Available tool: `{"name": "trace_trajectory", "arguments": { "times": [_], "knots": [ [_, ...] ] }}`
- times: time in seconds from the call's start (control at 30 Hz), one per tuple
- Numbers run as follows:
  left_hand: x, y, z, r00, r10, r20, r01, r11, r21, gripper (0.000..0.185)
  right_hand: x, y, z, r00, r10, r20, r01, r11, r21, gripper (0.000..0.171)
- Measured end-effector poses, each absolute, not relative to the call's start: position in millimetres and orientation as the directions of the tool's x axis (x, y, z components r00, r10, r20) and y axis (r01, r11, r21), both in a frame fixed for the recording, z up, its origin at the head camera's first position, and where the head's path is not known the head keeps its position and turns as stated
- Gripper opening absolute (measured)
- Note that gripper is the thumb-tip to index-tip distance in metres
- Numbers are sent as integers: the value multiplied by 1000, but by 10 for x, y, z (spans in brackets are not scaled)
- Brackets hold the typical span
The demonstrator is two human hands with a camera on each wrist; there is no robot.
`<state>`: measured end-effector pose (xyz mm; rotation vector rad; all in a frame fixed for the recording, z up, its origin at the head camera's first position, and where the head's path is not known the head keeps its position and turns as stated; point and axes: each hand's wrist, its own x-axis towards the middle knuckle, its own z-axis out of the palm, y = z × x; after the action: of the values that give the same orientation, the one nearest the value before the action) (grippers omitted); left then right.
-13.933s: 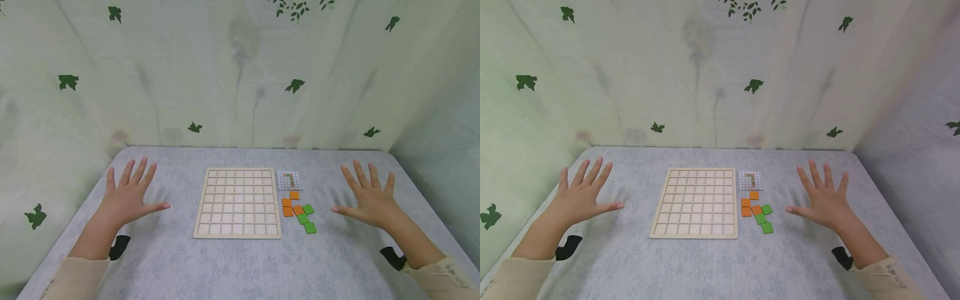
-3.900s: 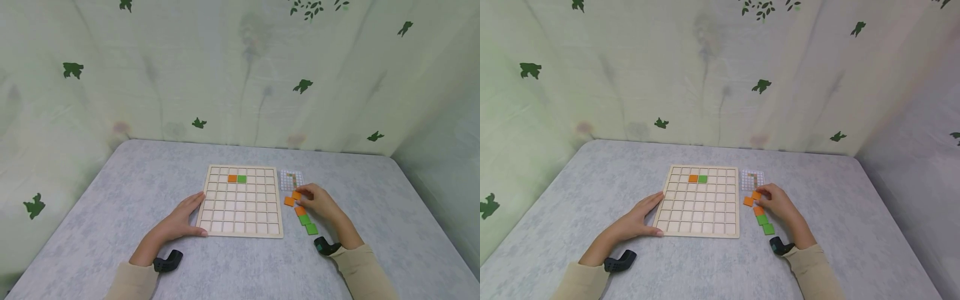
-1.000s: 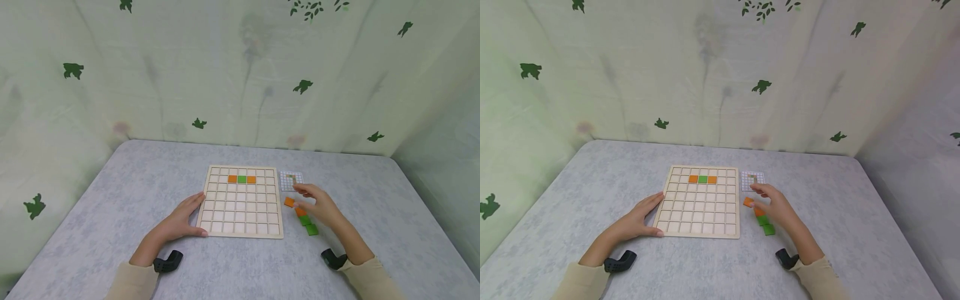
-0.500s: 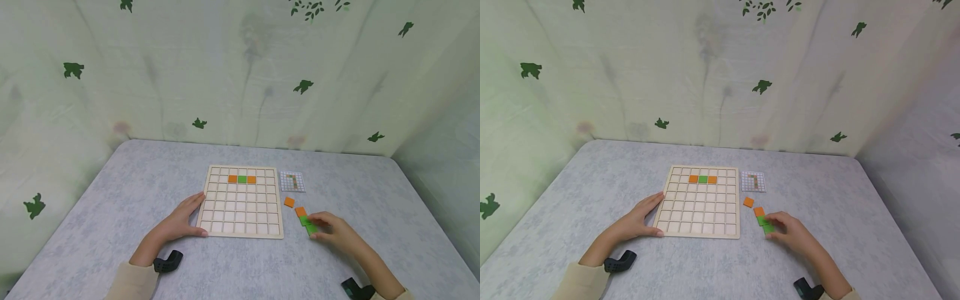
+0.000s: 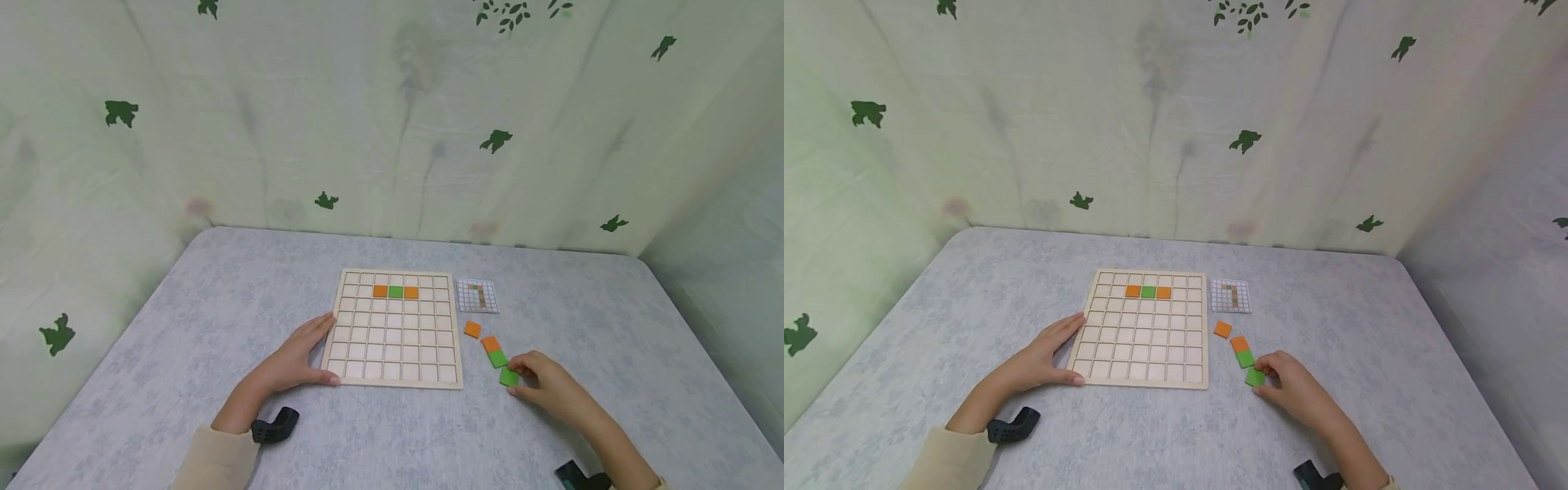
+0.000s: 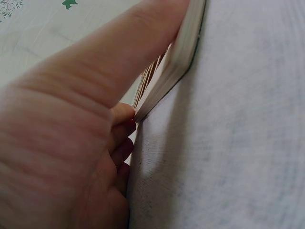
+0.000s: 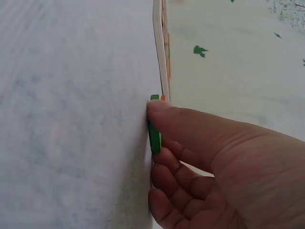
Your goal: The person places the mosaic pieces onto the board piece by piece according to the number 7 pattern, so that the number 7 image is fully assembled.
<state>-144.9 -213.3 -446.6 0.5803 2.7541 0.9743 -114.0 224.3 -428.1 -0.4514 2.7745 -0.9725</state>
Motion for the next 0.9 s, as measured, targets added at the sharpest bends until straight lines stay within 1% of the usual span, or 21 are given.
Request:
{"name": "trace_trajectory", "arguments": {
  "times": [0.13,0.27,0.4,0.47,0.63,0.77,0.9],
  "knots": [
    [-1445,-2127,-4456,-913,406,-31,296,714,635,113,-1163,2199,-4253,-935,-354,-31,-257,735,-627,28],
    [-1446,-2119,-4450,-916,401,-37,288,718,634,114,-1220,2114,-4179,-917,-398,33,-325,696,-641,30],
    [-1441,-2127,-4447,-915,401,-39,290,723,627,114,-1327,1969,-4080,-895,-428,129,-395,621,-677,31],
    [-1442,-2129,-4446,-915,401,-41,289,723,628,113,-1400,1885,-4041,-885,-433,172,-416,566,-712,31],
    [-1444,-2132,-4447,-915,402,-43,286,719,634,113,-1551,1602,-3884,-875,-427,227,-423,450,-786,29],
    [-1447,-2125,-4448,-913,406,-42,289,714,637,113,-1650,1355,-3774,-870,-426,250,-425,390,-817,29],
    [-1446,-2125,-4447,-912,407,-40,290,713,639,113,-1905,1210,-3996,-858,-435,273,-448,376,-811,32]
  ]
}}
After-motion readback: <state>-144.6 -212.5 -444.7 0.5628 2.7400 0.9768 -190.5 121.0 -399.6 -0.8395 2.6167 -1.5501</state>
